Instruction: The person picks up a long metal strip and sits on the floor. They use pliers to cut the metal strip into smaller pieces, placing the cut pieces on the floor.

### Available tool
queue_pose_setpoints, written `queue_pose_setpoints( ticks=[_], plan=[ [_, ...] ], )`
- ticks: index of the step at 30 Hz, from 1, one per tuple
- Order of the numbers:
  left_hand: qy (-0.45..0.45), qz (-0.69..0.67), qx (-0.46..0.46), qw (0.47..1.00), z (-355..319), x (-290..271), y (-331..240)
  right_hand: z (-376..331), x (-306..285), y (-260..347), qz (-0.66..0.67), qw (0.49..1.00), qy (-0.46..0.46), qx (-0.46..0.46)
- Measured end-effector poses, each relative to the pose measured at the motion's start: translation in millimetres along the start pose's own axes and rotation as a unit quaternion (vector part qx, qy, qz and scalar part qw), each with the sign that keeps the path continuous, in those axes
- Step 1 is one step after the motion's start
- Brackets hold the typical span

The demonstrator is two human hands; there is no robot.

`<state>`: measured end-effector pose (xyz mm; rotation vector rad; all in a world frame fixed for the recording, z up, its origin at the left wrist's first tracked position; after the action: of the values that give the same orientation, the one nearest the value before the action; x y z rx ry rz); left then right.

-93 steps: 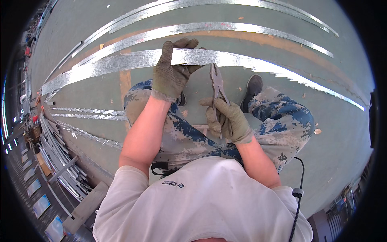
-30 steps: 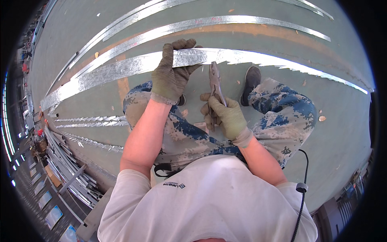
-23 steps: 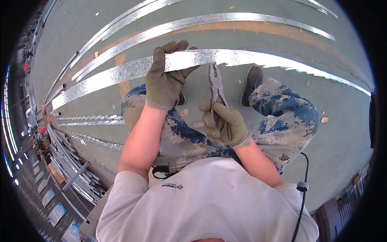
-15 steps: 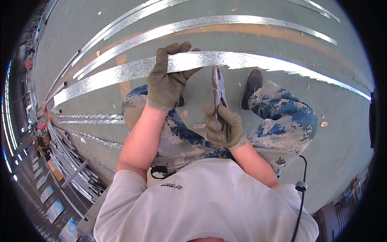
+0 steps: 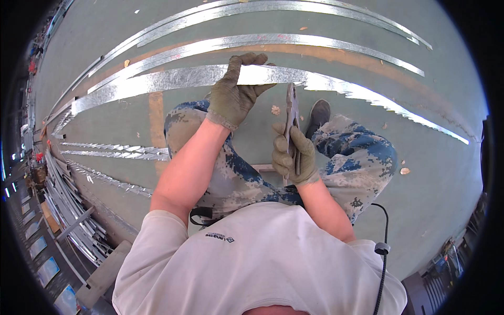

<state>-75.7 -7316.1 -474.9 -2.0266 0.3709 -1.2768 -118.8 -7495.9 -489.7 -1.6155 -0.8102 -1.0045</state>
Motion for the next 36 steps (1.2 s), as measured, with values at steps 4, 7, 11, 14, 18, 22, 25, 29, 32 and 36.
queue_pose_setpoints(
  ticks=[4,7,11,14,18,22,25,29,32,36],
  plan=[
    [-0.018,0.019,-0.019,0.999,5.7,-0.9,6.8,-14.1,-3.0,-1.7,-0.118,0.98,-0.154,-0.032],
    [-0.032,0.021,-0.029,0.999,5.4,-2.7,11.2,-18.1,-0.5,-9.4,-0.248,0.948,-0.199,-0.016],
    [-0.037,0.013,-0.013,0.999,6.8,-8.1,8.4,-10.1,49.5,-21.5,-0.492,0.84,-0.23,0.003],
    [-0.055,-0.004,-0.024,0.998,3.7,-10.4,9.0,0.4,85.7,-23.1,-0.767,0.628,-0.125,-0.039],
    [-0.011,-0.01,-0.02,1.0,2.9,-11.7,14.4,-16.4,22.9,26.5,-0.436,0.813,-0.365,-0.128],
    [-0.018,0.041,-0.019,0.999,-3.3,0.8,12.7,-22.6,15.6,3.0,-0.461,0.801,-0.372,-0.089],
    [-0.01,0.024,-0.02,0.999,2.8,-6.2,15.3,-13.3,13.3,-7.4,-0.479,0.809,-0.332,-0.079],
    [0.018,0.017,-0.022,0.999,-0.1,2.6,10.8,10.4,10.4,14.1,-0.417,0.856,-0.275,-0.131],
    [0.012,0.016,-0.017,1.0,-3.6,3.9,11.8,23.4,27.7,30.9,-0.388,0.88,-0.208,-0.178],
    [0.027,0.087,-0.017,0.996,-5.9,8.7,9.9,42.1,33.6,44.4,-0.316,0.908,-0.156,-0.225]
  ],
)
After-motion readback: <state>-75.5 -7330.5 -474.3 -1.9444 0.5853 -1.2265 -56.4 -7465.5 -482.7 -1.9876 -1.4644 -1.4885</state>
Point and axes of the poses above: each hand's wrist, its own z-axis towards the middle knuckle, its own x-axis out of the palm, y = z × x, the point moved 8 cm from there along z, towards the middle knuckle, and after that the axes turned 13 degrees about z, right-handed, at the moved point
